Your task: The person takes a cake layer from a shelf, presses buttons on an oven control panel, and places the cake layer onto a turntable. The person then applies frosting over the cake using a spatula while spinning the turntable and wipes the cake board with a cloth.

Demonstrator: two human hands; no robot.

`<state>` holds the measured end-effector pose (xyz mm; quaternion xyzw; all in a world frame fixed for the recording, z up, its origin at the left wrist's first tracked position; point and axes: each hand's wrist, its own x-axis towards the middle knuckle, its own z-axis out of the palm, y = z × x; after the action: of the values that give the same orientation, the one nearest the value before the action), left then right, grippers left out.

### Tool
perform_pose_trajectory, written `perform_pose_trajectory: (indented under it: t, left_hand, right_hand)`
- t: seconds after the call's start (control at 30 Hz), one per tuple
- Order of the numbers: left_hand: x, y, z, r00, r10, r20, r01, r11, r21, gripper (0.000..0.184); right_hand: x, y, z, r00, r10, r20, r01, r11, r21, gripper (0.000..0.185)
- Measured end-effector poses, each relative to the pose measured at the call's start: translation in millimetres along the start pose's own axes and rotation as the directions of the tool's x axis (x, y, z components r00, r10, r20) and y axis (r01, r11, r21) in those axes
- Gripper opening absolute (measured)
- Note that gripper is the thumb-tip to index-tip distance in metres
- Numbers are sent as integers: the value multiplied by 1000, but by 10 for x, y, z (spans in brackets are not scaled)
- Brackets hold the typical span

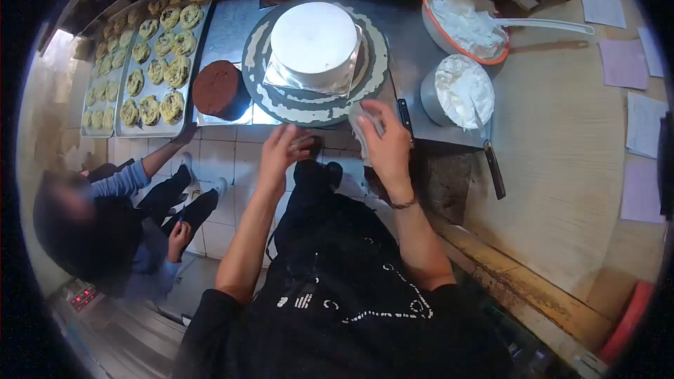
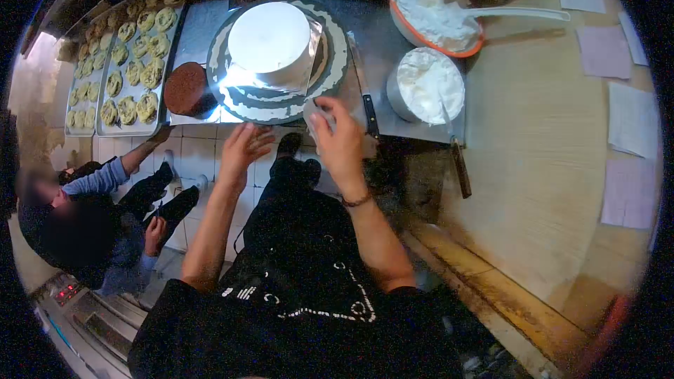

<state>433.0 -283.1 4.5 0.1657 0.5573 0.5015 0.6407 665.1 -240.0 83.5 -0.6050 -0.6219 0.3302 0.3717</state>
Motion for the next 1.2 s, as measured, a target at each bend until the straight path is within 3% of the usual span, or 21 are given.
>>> perform_pose_trajectory:
  t: [0.07,0.1,0.2,0.23,0.33,0.43,0.53,0.67,0.83,0.93,0.97,1.0,1.07,1.13,1.2]
  left_hand:
    - [120,128,-29,989,66,-131,-74,996,-56,36]
    - [235,207,-83,979,121,-162,-129,991,-40,38]
    - [469,421,-106,949,237,-210,-240,971,11,43]
    - [455,482,-39,950,243,-198,-242,970,29,44]
    - [461,451,38,954,262,-145,-265,964,2,47]
    - [327,383,188,957,210,-198,-221,975,-32,44]
    - [283,309,271,957,204,-204,-217,975,-43,41]
    - [348,71,304,959,155,-236,-165,986,-23,51]
    - [258,-263,521,957,251,-145,-271,952,-142,42]
    - [68,-191,478,999,-31,18,34,981,-189,43]
    - [11,13,363,973,-222,56,225,972,-59,49]
    - [122,36,236,986,-158,-60,156,987,-41,56]
    - [535,108,-187,980,132,-148,-152,979,-132,51]
    - [425,566,-63,956,244,-163,-244,970,24,44]
    - [426,512,24,966,194,-169,-196,981,4,41]
  right_hand:
    - [180,-116,65,997,62,-45,-64,997,-49,29]
    - [295,-75,140,989,-121,-86,112,989,-98,28]
    - [541,43,325,962,-271,-36,252,930,-267,23]
    - [567,5,326,967,-244,79,255,885,-388,25]
    - [583,41,477,958,-288,1,249,827,-504,20]
    - [531,-18,498,971,-222,90,232,779,-582,25]
    - [371,-78,608,936,-342,85,333,783,-526,31]
    - [200,-177,755,942,-298,156,334,779,-530,41]
    - [99,-322,918,916,-314,250,401,744,-535,48]
    - [115,-284,778,917,-310,250,398,720,-568,50]
    - [130,-236,697,922,-290,256,387,690,-612,50]
    - [167,-189,649,934,-268,235,356,687,-633,50]
    - [236,-111,593,958,-217,189,287,679,-676,50]
    - [258,-105,608,955,-241,173,294,683,-669,53]
    - [263,-102,718,951,-285,121,292,694,-658,50]
